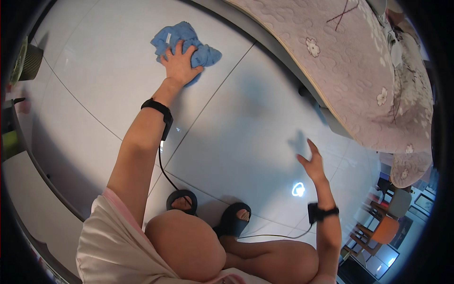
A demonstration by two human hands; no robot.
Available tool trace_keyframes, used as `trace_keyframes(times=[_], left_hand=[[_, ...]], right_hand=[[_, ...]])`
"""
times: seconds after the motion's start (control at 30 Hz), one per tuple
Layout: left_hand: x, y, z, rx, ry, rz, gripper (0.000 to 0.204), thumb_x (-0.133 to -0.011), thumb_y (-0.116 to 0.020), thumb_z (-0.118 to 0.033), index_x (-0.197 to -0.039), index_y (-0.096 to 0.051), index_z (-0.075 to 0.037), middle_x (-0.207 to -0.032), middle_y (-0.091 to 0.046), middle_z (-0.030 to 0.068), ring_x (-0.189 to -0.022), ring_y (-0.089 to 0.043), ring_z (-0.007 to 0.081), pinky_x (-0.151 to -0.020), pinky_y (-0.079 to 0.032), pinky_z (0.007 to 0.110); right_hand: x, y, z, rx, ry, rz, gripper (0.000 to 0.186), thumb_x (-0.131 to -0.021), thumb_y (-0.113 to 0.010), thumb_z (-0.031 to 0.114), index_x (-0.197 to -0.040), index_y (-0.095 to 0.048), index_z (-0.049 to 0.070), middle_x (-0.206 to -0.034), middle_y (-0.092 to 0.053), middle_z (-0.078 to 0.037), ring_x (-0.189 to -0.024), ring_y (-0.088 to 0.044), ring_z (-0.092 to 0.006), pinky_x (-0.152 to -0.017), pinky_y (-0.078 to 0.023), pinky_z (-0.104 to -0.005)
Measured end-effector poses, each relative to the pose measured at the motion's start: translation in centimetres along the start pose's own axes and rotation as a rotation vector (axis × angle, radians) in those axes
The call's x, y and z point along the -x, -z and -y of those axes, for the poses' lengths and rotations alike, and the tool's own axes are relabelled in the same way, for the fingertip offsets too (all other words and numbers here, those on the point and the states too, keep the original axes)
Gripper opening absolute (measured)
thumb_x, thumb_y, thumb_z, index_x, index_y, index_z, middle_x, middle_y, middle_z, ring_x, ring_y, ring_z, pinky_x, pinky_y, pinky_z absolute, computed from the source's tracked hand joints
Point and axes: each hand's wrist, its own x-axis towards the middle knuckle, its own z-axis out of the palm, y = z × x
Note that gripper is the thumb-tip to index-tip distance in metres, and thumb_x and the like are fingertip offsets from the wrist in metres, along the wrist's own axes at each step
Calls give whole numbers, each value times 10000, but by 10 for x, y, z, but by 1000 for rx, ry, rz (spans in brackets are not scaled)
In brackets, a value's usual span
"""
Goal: Cleaning the tiled floor with a blue cloth.
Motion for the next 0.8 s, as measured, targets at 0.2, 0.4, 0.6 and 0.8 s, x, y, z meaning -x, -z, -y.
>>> trace_keyframes(times=[0.2, 0.4, 0.6, 0.8], left_hand=[[21, -35, -84, 283, -633, 142, 521, -520, -708, -318, -1022, -594, -239, -1226, -437, 86, -1089, -353, 389, -865, -303, 557], [13, -65, -206, 332, -969, 357, 653, -578, -722, -420, -1189, -511, -326, -1372, -317, 44, -1246, -255, 382, -953, -229, 590], [-38, -86, -206, 188, -784, 306, 675, -610, -688, -432, -1234, -489, -271, -1356, -348, 77, -1260, -254, 360, -963, -229, 577], [-99, -46, -83, -52, -285, 161, 589, -620, -681, -436, -1165, -525, -273, -1241, -452, 97, -1112, -399, 373, -873, -353, 518]], right_hand=[[-82, -97, 42, 556, -302, 447, 1437, -473, -772, 597, -1328, 207, -18, -1357, 222, -328, -1234, 179, -541, -997, -64, -620], [-78, -98, 45, 557, -279, 434, 1459, -456, -785, 581, -1313, 222, -34, -1346, 260, -319, -1232, 190, -540, -993, -76, -623], [-76, -98, 36, 458, -273, 376, 1464, -446, -814, 531, -1318, 227, -15, -1352, 257, -310, -1237, 209, -521, -1002, -63, -613], [-79, -94, 45, 473, -286, 403, 1462, -460, -825, 498, -1311, 258, 7, -1338, 306, -289, -1241, 228, -498, -1018, -52, -593]])
